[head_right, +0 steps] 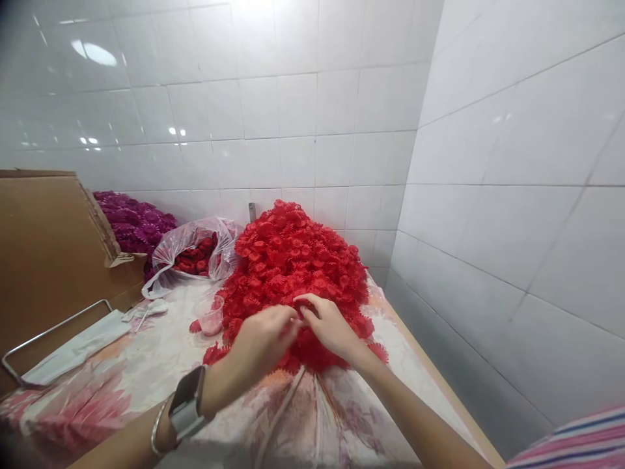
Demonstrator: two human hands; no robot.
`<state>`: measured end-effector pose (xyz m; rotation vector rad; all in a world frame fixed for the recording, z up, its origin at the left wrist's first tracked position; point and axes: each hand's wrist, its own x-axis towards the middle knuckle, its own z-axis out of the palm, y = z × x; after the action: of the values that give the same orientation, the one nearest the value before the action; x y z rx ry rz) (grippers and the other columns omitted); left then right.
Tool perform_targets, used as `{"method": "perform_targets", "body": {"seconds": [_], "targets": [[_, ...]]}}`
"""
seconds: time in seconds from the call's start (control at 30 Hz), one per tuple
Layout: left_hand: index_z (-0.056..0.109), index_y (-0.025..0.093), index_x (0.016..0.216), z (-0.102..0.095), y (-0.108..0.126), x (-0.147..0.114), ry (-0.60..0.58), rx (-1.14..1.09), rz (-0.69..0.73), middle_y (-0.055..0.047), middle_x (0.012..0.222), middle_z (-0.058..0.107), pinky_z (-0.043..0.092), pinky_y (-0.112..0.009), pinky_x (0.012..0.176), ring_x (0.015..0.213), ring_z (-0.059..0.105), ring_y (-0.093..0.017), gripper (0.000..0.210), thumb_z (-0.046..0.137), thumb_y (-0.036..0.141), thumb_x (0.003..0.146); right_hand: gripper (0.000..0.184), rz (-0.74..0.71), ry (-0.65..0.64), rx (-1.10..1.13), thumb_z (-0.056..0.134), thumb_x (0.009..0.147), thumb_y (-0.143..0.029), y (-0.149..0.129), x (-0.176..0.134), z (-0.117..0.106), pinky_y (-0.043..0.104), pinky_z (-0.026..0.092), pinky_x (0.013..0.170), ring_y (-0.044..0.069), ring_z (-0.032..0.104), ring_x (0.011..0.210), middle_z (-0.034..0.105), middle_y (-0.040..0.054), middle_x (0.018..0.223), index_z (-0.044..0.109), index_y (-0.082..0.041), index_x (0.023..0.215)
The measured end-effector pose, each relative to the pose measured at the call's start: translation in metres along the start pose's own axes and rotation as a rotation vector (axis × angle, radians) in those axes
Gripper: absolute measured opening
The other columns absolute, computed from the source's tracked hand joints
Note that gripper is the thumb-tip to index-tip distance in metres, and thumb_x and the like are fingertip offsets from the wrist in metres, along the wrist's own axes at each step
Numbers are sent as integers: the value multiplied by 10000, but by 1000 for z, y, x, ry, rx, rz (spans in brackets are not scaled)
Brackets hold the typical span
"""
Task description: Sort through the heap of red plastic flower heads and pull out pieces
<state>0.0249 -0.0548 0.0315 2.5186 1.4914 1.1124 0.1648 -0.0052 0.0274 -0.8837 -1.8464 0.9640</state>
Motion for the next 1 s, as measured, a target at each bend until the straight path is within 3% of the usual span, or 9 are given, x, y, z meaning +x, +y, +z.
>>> {"method": "perform_targets", "body": {"seconds": [0.07, 0.17, 0.33, 0.47, 0.63, 0.73, 0.87, 1.0], "targets": [[609, 155, 827, -13, -24, 12, 1, 6, -39, -53, 793, 638, 479, -295, 671, 706, 592, -155, 182, 453, 244, 854, 172, -13, -30, 41, 459, 779, -216, -2, 12, 8, 315, 523, 736, 177, 642, 805, 659, 46, 870, 602, -169, 860], [616, 162, 780, -24, -49, 22, -23, -216, -127, -28, 766, 668, 470, -252, 648, 687, 611, -149, 160, 515, 283, 807, 121, 9, -20, 79, 485, 750, -190, -1, 27, 22, 291, 532, 665, 161, 645, 688, 656, 23, 768, 596, -164, 791], [638, 158, 734, -19, -59, 26, -25, -482, -308, -20, 720, 690, 476, -234, 645, 680, 637, -159, 151, 574, 295, 734, 183, -23, 39, -82, 462, 745, -137, 6, 33, 33, 278, 513, 567, 156, 615, 561, 636, 6, 626, 611, -163, 848], [655, 156, 738, -14, -63, 29, -28, -578, -366, -26, 742, 701, 481, -232, 654, 707, 640, -164, 112, 561, 205, 703, 316, -152, 22, -286, 428, 783, -125, 8, 29, 35, 322, 519, 699, 186, 649, 750, 684, 62, 853, 586, -170, 1052], [645, 160, 741, -9, -68, 26, -7, -536, -342, -25, 754, 698, 476, -237, 664, 705, 639, -158, 164, 485, 138, 712, 384, -225, -26, -400, 387, 845, -157, 10, 21, 36, 359, 458, 908, 202, 567, 1054, 590, 121, 1169, 487, -140, 1215], [614, 163, 812, -8, -66, 21, -53, -522, -304, -23, 783, 689, 475, -228, 664, 707, 637, -145, 193, 457, 108, 715, 391, -289, -30, -447, 336, 835, -91, 13, 16, 36, 347, 480, 888, 189, 582, 1026, 608, 120, 1132, 494, -134, 1191], [566, 171, 840, -10, -61, 17, -107, -337, -241, -9, 717, 659, 453, -223, 605, 628, 610, -133, 165, 456, 113, 731, 405, -405, -29, -563, 319, 779, -9, 17, 17, 28, 319, 533, 759, 180, 624, 891, 652, 99, 983, 532, -146, 1095], [514, 193, 943, -14, -70, 17, -103, -108, -198, 24, 650, 615, 436, -226, 581, 587, 588, -131, 234, 463, 98, 735, 448, -537, 201, -684, 275, 747, 25, 17, 22, 3, 341, 496, 837, 187, 598, 962, 641, 102, 1000, 548, -149, 1057]]}}
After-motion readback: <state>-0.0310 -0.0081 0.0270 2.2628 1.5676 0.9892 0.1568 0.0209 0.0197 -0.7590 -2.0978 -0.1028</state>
